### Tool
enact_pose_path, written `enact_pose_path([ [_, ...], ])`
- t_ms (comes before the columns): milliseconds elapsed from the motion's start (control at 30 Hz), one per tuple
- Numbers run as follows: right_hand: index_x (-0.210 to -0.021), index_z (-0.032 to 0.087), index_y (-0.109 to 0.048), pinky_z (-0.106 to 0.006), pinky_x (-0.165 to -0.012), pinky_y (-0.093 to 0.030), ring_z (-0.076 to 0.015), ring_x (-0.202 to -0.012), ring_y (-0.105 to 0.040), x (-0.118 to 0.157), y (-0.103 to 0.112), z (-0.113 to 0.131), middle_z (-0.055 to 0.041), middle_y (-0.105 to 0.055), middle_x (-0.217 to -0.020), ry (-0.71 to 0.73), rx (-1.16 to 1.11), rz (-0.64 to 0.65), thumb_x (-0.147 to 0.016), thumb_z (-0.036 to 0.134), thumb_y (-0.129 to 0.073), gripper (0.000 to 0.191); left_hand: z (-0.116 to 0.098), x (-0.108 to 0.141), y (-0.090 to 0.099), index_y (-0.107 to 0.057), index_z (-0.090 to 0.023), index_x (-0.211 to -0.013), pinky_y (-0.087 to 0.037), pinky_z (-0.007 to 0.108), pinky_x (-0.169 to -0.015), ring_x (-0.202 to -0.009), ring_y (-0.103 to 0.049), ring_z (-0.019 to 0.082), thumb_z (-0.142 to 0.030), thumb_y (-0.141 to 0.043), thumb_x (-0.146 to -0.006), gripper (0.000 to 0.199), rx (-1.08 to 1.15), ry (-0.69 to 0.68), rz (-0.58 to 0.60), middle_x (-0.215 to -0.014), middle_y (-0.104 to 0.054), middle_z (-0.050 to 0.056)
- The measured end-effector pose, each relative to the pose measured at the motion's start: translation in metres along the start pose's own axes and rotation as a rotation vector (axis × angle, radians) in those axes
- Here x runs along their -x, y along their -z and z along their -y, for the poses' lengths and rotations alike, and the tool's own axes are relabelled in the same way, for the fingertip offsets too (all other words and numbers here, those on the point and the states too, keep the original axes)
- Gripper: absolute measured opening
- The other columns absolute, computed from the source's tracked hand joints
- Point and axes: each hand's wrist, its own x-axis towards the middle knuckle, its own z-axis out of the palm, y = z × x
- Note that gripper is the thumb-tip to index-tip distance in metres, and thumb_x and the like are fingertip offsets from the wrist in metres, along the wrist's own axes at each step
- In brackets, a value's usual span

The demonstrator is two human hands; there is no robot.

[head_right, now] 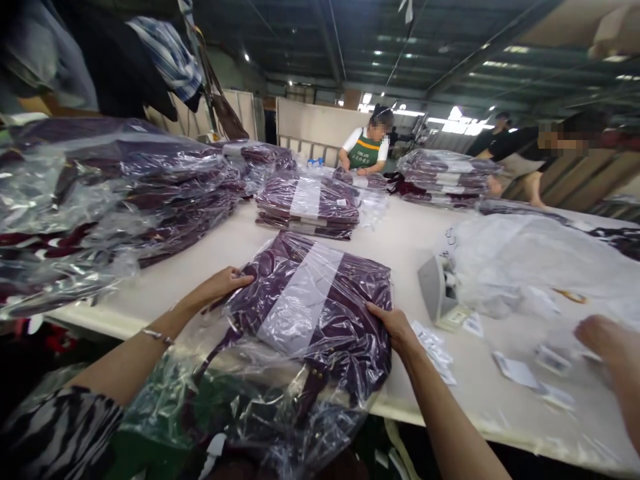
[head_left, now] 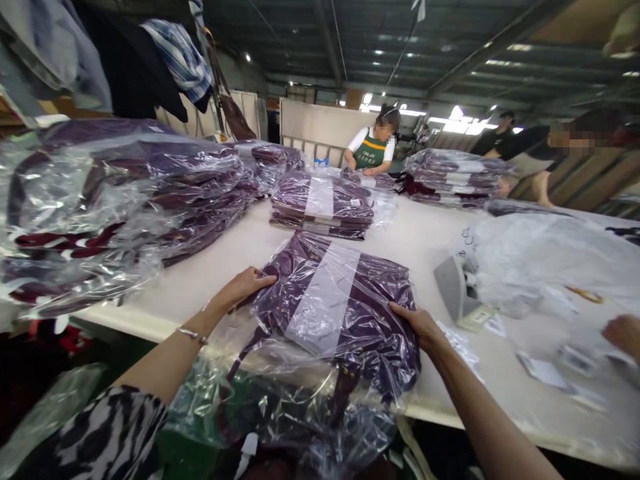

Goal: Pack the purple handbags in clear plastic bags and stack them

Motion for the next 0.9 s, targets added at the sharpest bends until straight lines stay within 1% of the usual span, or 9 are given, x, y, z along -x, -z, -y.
enact_pose_path([
  [167,-0.095,0.015,-0.073,-0.035,-0.065,-0.062,-0.0279,-0.075,-0.075,-0.033,0.0,0.001,-0.01,-0.08,-0.087,0.335,0.24,-0.26,-0.056,0.035,-0.089,0.047,-0.01,-0.012,-0.005,-0.07,-0.015,-0.081,-0.045,0.028,-0.054,-0.062,-0.065,0.023,-0.047,-0.083,-0.051,0.047,0.189,0.046,0.165,-0.069,-0.072,0.004],
  [333,-0.11,0.012,-0.071,-0.032,-0.076,-0.059,-0.0256,-0.09,-0.074,-0.058,-0.005,0.025,-0.0126,-0.079,-0.106,0.509,0.526,-0.359,-0.07,0.042,-0.078,0.051,-0.029,-0.03,-0.015,-0.065,-0.016,-0.08,-0.053,0.031,-0.063,-0.067,-0.065,0.022,-0.042,-0.079,-0.05,0.043,0.419,0.005,-0.026,-0.073,-0.071,0.005],
  [400,-0.112,0.012,-0.071,-0.034,-0.083,-0.057,-0.0268,-0.096,-0.073,-0.064,-0.006,0.034,-0.0145,-0.078,-0.108,0.505,0.597,-0.396,-0.072,0.043,-0.078,0.051,-0.026,-0.032,-0.016,-0.064,-0.016,-0.084,-0.054,0.032,-0.067,-0.074,-0.067,0.025,-0.048,-0.078,-0.056,0.045,0.242,-0.003,-0.098,-0.076,-0.071,0.007],
  [500,-0.119,0.011,-0.071,-0.037,-0.096,-0.053,-0.0291,-0.108,-0.07,-0.06,0.005,0.04,-0.0181,-0.075,-0.117,0.503,0.689,-0.449,-0.078,0.044,-0.075,0.053,-0.012,-0.026,-0.006,-0.066,-0.012,-0.107,-0.055,0.04,-0.082,-0.095,-0.07,0.034,-0.061,-0.07,-0.071,0.06,-0.287,-0.065,-0.236,-0.1,-0.074,0.015],
  [633,-0.131,0.018,-0.069,-0.034,-0.103,-0.049,-0.0236,-0.116,-0.068,-0.024,0.055,0.038,-0.011,-0.073,-0.127,0.55,0.814,-0.473,-0.095,0.043,-0.056,0.046,0.002,0.001,0.002,-0.048,-0.011,-0.144,-0.044,0.053,-0.108,-0.133,-0.054,0.04,-0.06,-0.047,-0.093,0.071,-0.685,-0.408,-0.39,-0.145,-0.057,0.022],
  [700,-0.125,0.019,-0.073,-0.035,-0.103,-0.049,-0.0235,-0.115,-0.068,0.001,0.088,0.036,-0.0087,-0.075,-0.124,0.53,0.889,-0.502,-0.098,0.037,-0.049,0.04,0.002,0.023,-0.01,-0.042,-0.012,-0.151,-0.036,0.055,-0.117,-0.145,-0.042,0.04,-0.059,-0.041,-0.097,0.071,-0.741,-0.662,-0.347,-0.158,-0.045,0.02],
  [767,-0.118,0.019,-0.077,-0.036,-0.103,-0.049,-0.0261,-0.114,-0.069,0.022,0.117,0.033,-0.0092,-0.077,-0.12,0.478,0.975,-0.514,-0.096,0.033,-0.052,0.036,0.0,0.045,-0.033,-0.044,-0.017,-0.154,-0.028,0.054,-0.123,-0.151,-0.033,0.038,-0.06,-0.046,-0.096,0.072,-0.785,-0.876,-0.209,-0.163,-0.04,0.015],
  [833,-0.114,0.018,-0.079,-0.037,-0.102,-0.049,-0.0287,-0.114,-0.07,0.035,0.133,0.028,-0.0105,-0.077,-0.118,0.42,1.063,-0.478,-0.091,0.031,-0.062,0.031,0.001,0.06,-0.056,-0.05,-0.025,-0.152,-0.023,0.054,-0.124,-0.152,-0.034,0.036,-0.056,-0.052,-0.094,0.065,-0.852,-0.96,-0.07,-0.163,-0.042,0.009],
  [900,-0.116,0.016,-0.078,-0.036,-0.102,-0.049,-0.0309,-0.116,-0.07,0.036,0.135,0.024,-0.0131,-0.076,-0.121,0.379,1.144,-0.423,-0.085,0.031,-0.072,0.035,0.004,0.061,-0.071,-0.053,-0.031,-0.151,-0.022,0.056,-0.123,-0.15,-0.038,0.035,-0.048,-0.05,-0.096,0.058,-0.917,-0.928,-0.005,-0.161,-0.045,0.006],
])
